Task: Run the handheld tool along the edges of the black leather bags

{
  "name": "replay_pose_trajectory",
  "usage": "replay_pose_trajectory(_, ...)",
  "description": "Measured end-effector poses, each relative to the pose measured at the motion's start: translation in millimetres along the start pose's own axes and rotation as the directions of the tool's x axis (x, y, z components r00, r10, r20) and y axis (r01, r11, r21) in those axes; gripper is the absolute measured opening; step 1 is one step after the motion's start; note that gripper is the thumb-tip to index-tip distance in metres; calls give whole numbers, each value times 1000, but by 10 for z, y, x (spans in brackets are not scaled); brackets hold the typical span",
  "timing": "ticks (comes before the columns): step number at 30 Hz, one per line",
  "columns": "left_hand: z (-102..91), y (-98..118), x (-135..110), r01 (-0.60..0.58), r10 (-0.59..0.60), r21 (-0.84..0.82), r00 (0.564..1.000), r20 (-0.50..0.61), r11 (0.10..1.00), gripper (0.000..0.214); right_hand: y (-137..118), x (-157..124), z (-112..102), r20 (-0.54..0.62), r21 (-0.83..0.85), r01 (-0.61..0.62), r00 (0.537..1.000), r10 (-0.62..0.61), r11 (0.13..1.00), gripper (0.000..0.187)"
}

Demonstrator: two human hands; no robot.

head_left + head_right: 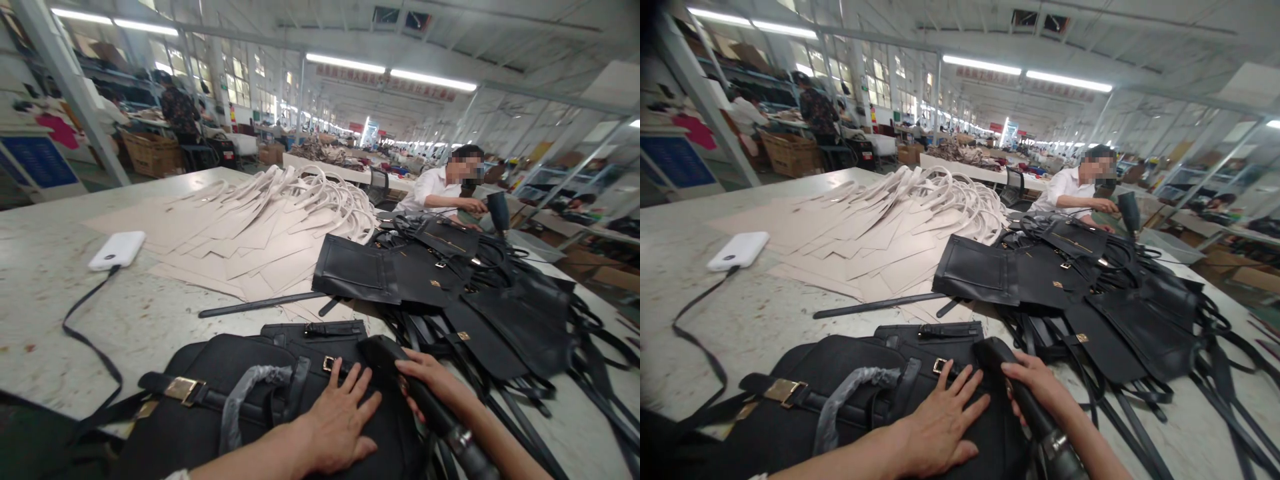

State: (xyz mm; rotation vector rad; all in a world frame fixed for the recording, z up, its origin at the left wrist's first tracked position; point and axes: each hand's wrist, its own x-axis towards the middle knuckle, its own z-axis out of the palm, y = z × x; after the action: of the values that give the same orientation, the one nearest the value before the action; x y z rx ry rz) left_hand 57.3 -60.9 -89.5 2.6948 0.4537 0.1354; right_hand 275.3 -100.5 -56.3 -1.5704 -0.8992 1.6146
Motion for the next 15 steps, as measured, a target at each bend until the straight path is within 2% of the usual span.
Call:
replay_pose_trajectory(5, -10, -6, -15, -11, 11, -18, 1000, 2, 1000, 60, -273, 467, 74, 40, -72, 4, 999, -1, 997, 25)
replay_pose_trajectory(9, 27, -16, -3, -1, 1, -1, 1000, 2, 1000, 61, -363, 720, 147, -8, -96, 60, 998, -61, 994, 26)
replay_pose_trajectory(12, 70, -34, 25, 24, -24, 33, 1000, -4, 999, 62, -367, 619, 148, -82, -78, 112, 990, -119, 991, 29)
replay_pose_trajectory(15, 104, -63, 68, 91, -89, 87, 996, -25, 992, 61, -255, 199, 103, -116, -43, 112, 986, -116, 993, 37)
